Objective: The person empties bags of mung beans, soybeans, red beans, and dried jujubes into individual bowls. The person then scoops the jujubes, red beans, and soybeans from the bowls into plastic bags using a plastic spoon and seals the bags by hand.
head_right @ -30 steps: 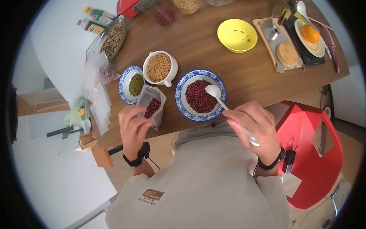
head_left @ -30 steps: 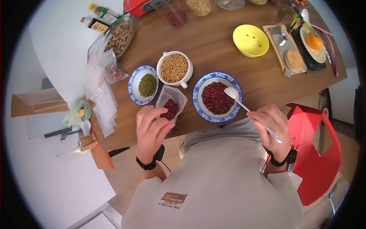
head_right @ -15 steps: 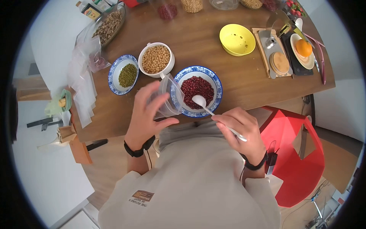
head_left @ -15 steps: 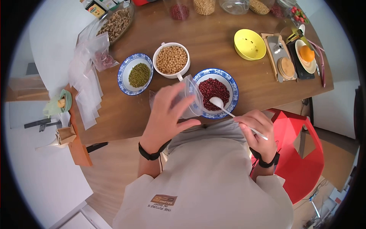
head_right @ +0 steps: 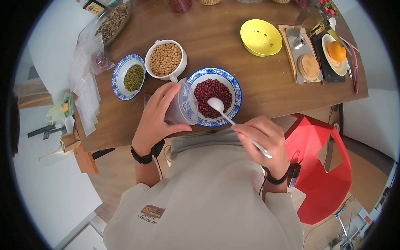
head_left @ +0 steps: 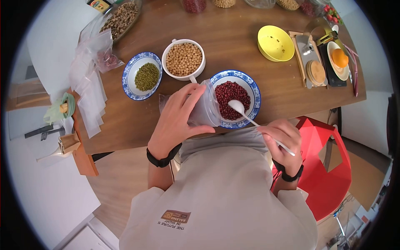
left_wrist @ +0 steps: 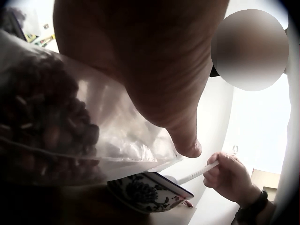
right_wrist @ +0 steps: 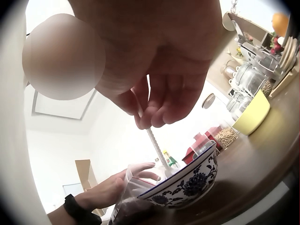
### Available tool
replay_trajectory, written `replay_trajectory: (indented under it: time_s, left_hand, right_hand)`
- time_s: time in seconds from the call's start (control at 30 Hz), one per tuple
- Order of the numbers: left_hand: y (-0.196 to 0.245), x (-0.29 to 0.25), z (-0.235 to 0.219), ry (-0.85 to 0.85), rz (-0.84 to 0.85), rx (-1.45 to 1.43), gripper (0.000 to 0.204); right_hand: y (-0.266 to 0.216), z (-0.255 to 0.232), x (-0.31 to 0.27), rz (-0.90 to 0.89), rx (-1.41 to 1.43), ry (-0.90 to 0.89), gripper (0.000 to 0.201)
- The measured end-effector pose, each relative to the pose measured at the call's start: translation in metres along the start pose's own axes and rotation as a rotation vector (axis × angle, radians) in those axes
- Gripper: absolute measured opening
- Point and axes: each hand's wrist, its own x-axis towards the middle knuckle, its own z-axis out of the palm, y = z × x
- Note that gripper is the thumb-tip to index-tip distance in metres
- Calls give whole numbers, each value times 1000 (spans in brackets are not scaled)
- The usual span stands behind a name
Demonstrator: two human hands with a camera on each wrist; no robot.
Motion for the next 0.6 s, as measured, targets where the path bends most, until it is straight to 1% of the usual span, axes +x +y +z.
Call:
replay_trajectory:
  time_s: [0.03,0.07,0.13,0.27,0.37,0.43,0.47,0.53,0.6]
  left_hand:
    - [0,1,0,-7,-2,1,99]
    - [-1,2,0,-6,-2,-1,99]
    - [-1,2,2,-1,-7,1,95]
    - [-5,1,7,55,29,31,92]
    - [-9,-2,7,69,58,38,95]
    - [-9,-3,4,72,59,0,94]
    - [-9,-3,1,77,56,-2,94]
    - [-11,-6,-4,174,79,-54,81]
    - [-22,-18,-11,210,52,-38,77]
  right_hand:
    - [1,0,1,-9,-30,51,25]
    - [0,0,2,-9,-31,49,25]
    - [-2,4,6,29,-105,124,18]
    - [1,7,11,-15,-160,48,18]
    - [0,5,10,6,-100,6,19]
    - [1,3,12,-29,-147,75,28]
    - [0,3,12,-32,-149,70,28]
    - [0,2,13,-15,-213,88,28]
    - [1,3,13,-15,-233,71,27]
